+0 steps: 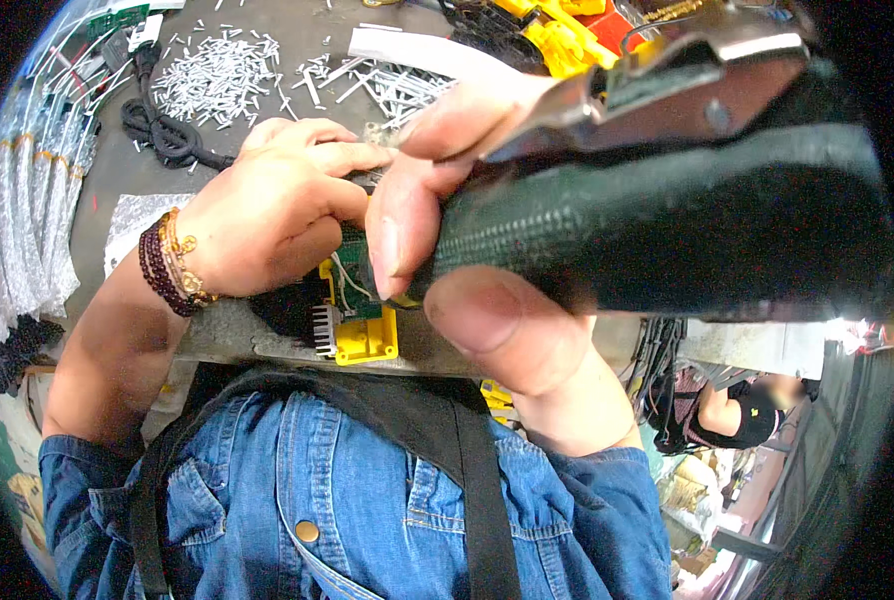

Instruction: Assemble a handheld device by soldering wires to a PCB and screwing the plastic casing together.

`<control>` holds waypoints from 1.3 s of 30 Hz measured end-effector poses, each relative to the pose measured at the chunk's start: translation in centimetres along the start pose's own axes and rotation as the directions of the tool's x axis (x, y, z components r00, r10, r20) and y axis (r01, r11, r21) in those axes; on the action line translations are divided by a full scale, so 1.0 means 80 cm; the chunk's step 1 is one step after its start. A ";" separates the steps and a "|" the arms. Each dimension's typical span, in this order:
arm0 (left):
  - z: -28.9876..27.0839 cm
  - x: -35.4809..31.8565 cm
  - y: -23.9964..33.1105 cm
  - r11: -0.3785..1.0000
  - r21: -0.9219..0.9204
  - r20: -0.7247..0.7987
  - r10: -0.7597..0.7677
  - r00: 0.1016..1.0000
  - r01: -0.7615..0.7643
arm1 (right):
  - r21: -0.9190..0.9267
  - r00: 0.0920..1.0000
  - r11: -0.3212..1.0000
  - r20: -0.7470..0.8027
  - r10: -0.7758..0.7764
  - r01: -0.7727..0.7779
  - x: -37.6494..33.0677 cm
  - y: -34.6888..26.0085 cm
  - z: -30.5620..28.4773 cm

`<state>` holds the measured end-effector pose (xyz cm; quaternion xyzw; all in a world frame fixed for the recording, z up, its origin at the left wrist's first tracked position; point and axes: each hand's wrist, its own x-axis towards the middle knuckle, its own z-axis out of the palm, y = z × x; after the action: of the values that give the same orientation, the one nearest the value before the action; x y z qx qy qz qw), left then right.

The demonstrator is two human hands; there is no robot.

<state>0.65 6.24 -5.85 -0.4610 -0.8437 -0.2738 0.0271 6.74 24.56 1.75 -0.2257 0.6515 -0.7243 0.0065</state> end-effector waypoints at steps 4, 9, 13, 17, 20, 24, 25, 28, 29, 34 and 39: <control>0.000 -0.002 -0.003 0.999 0.022 0.012 -0.031 0.999 0.031 | 0.082 0.995 0.996 0.095 -0.027 0.019 0.012 0.015 -0.001; -0.003 -0.005 0.000 0.998 0.058 -0.030 -0.026 0.999 0.028 | 0.219 0.922 0.965 0.326 -0.211 0.143 0.031 0.023 -0.018; -0.003 0.000 0.004 0.995 0.095 -0.027 -0.033 0.999 0.036 | 0.158 0.973 0.984 0.225 0.046 -0.083 0.025 -0.004 -0.019; -0.016 -0.028 -0.004 0.999 -0.032 -0.270 -0.049 0.962 0.042 | 0.424 0.957 0.896 0.180 -0.227 0.133 0.011 -0.047 -0.078; -0.078 -0.047 -0.024 0.941 0.018 -0.329 -0.313 0.891 0.337 | -0.054 0.968 0.998 -0.249 -0.024 0.011 -0.059 -0.099 -0.187; -0.112 -0.097 -0.057 0.766 0.401 -0.211 -0.456 0.864 0.502 | -0.599 0.710 0.472 -0.699 0.087 -0.647 -0.097 -0.102 -0.310; -0.112 -0.094 -0.064 0.766 0.415 -0.205 -0.448 0.870 0.491 | -0.765 0.776 0.248 -0.627 -0.073 -0.595 -0.104 -0.092 -0.323; -0.113 -0.098 -0.074 0.758 0.430 -0.263 -0.415 0.871 0.490 | -0.844 0.858 -0.168 -0.483 -0.175 -0.510 -0.133 -0.050 -0.376; -0.115 -0.102 -0.076 0.764 0.418 -0.287 -0.403 0.869 0.492 | -0.833 0.878 -0.292 -0.411 -0.245 -0.471 -0.141 -0.047 -0.381; -0.133 -0.073 -0.052 0.763 0.552 -0.488 -0.033 0.872 0.338 | -0.883 0.889 0.382 -0.383 -0.252 -0.272 -0.097 -0.050 -0.275; -0.141 0.042 0.061 0.813 0.582 -0.533 0.378 0.757 0.005 | -0.308 0.960 0.911 0.030 -0.279 0.274 0.007 -0.037 -0.151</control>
<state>0.23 5.39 6.89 -0.4006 -0.7742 -0.1521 0.4659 3.01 36.21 4.16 -0.3085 0.7183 -0.6086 -0.1362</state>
